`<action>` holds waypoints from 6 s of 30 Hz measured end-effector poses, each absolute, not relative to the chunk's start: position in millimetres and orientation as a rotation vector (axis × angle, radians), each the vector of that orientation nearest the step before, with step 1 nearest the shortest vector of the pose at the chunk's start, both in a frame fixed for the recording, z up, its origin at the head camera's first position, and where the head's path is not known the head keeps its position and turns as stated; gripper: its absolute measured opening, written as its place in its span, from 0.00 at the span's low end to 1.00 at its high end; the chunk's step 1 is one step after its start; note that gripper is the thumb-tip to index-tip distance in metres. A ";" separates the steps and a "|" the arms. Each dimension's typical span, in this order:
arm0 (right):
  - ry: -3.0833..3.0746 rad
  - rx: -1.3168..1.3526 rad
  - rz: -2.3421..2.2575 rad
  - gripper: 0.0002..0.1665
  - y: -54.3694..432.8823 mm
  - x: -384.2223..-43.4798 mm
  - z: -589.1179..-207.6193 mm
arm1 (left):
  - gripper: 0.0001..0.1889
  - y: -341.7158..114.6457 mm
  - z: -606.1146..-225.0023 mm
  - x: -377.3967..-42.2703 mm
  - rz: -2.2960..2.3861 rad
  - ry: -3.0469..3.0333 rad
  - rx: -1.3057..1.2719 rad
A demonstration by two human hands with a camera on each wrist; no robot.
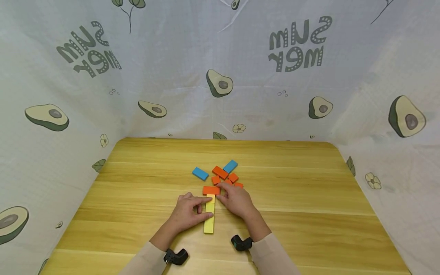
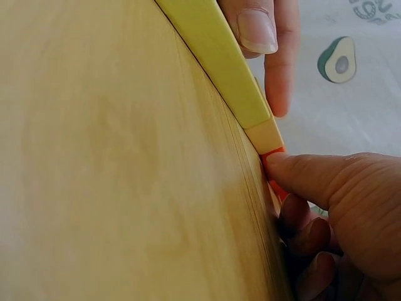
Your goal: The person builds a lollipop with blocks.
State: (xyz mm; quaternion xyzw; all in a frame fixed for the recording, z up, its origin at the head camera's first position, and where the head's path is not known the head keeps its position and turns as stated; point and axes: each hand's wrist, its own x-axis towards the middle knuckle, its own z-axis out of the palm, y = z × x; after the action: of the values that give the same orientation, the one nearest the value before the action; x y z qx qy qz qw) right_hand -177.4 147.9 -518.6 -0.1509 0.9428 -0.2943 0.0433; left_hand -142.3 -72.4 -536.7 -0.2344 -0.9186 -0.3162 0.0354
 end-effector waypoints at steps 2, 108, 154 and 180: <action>2.889 -0.460 -0.891 0.21 148.1 -177.5 -518.9 | 0.25 -72.3 -536.6 -142.4 -0.974 -2.823 -0.720; 2.807 -0.676 -0.663 0.13 112.2 -230.5 -489.4 | 0.39 -75.6 -530.5 -146.8 -0.994 -2.973 -0.683; 2.834 -0.441 -1.086 0.15 156.3 -224.2 -491.1 | 0.38 -72.9 -529.9 -148.1 -1.013 -2.962 -0.668; 3.029 -0.094 -0.813 0.23 167.3 -195.5 -508.3 | 0.39 -73.4 -530.3 -148.1 -1.044 -2.980 -0.643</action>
State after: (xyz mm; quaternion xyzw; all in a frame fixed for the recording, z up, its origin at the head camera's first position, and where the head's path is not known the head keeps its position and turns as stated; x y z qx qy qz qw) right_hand -195.5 167.3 -508.3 -0.0300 0.9654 -0.2590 0.0019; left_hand -148.1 -73.4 -530.3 -0.1993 -0.9241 -0.3237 -0.0401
